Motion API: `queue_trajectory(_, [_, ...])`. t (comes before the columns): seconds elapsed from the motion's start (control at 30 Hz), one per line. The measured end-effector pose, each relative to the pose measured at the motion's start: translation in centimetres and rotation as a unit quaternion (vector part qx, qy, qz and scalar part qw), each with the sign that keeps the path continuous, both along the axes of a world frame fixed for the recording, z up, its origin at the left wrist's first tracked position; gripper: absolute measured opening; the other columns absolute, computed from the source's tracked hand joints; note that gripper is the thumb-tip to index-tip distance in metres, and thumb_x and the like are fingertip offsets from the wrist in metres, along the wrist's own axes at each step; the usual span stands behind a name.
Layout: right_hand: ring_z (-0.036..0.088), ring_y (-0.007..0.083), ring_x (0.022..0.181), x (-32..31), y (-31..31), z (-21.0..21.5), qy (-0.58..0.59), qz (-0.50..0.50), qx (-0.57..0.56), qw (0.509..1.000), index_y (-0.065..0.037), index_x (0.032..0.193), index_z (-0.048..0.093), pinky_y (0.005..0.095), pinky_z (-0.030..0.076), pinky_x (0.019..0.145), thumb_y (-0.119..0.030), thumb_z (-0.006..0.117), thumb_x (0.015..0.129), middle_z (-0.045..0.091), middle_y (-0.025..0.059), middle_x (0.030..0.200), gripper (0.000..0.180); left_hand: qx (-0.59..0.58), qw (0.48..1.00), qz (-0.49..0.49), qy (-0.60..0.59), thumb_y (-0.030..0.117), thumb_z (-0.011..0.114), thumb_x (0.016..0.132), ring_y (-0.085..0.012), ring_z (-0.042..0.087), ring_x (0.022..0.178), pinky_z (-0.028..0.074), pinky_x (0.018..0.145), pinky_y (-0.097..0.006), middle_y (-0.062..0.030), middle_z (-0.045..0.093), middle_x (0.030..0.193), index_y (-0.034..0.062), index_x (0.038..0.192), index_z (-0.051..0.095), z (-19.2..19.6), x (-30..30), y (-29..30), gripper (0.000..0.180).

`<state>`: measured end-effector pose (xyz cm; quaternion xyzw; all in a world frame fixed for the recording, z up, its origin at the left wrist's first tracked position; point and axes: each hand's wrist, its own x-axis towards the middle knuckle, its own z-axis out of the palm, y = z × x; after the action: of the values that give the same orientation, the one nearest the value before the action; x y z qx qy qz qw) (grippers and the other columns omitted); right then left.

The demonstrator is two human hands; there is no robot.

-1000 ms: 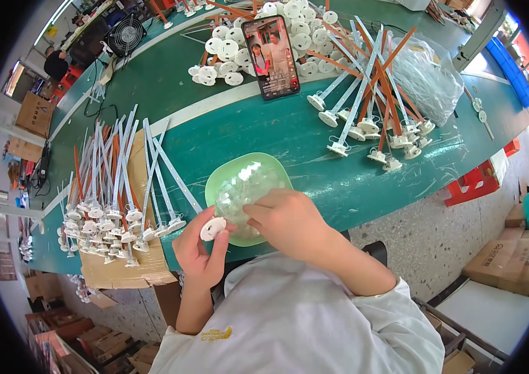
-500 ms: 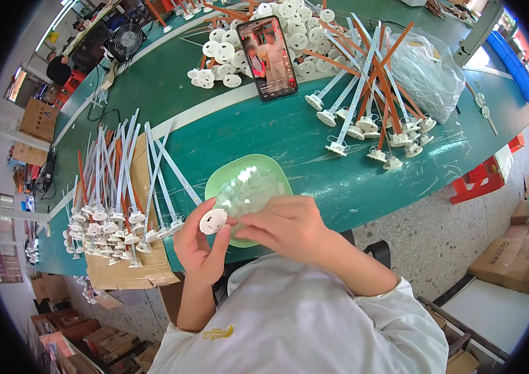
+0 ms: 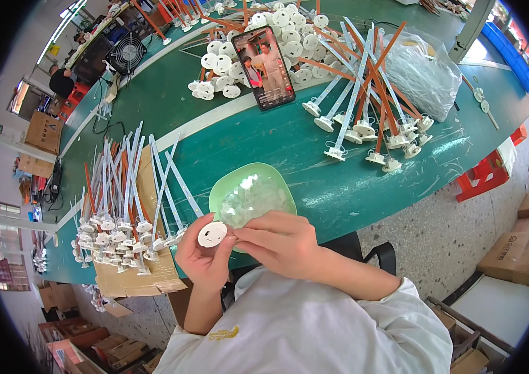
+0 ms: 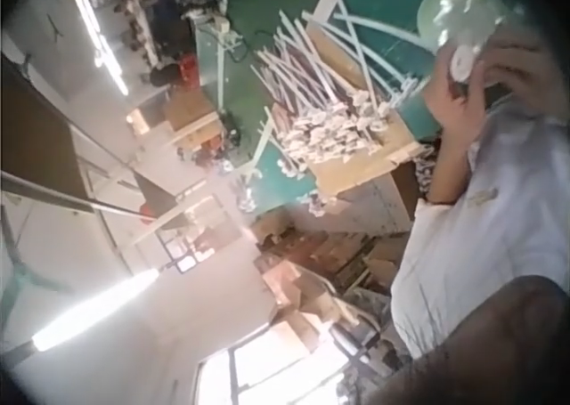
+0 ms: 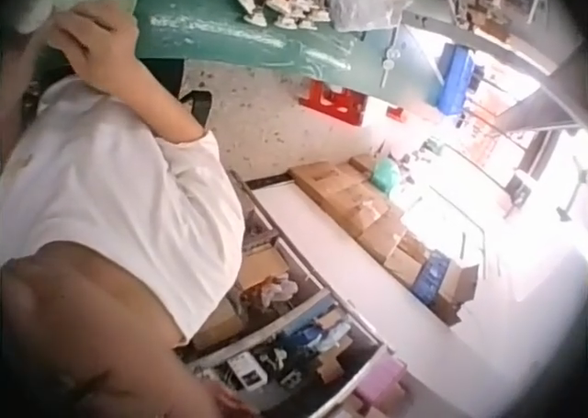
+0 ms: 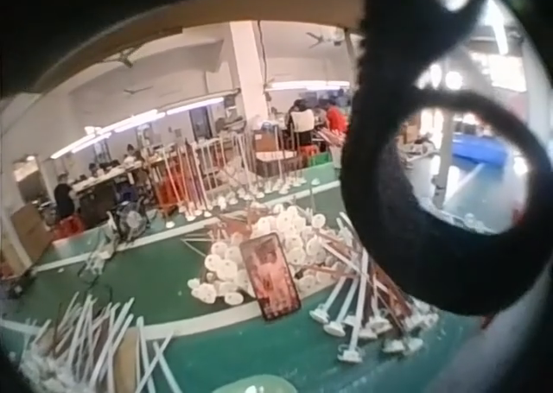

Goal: Assembling small white plastic connectors onto the ends of clear plastic tubes at a workbench.

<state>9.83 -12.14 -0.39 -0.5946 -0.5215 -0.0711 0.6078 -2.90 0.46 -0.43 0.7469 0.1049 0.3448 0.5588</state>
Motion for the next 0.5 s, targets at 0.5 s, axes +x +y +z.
queue_trajectory(0.5, [0.068, 0.0207, 0.058, -0.7, -1.2, -0.3, 0.054, -0.021, -0.010, 0.998, 0.001, 0.085, 0.070, 0.0261, 0.054, 0.051, 0.005, 0.074, 0.069, 0.070, 0.0117, 0.076, 0.017, 0.063, 0.998, 0.028, -0.008, -0.007, 0.075, 0.078, -0.0162, 0.071, 0.080, 0.055, 0.071, -0.025, -0.0150, 0.073, 0.089, -0.0084, 0.115, 0.062, -0.4, 0.8, -0.5, 0.040])
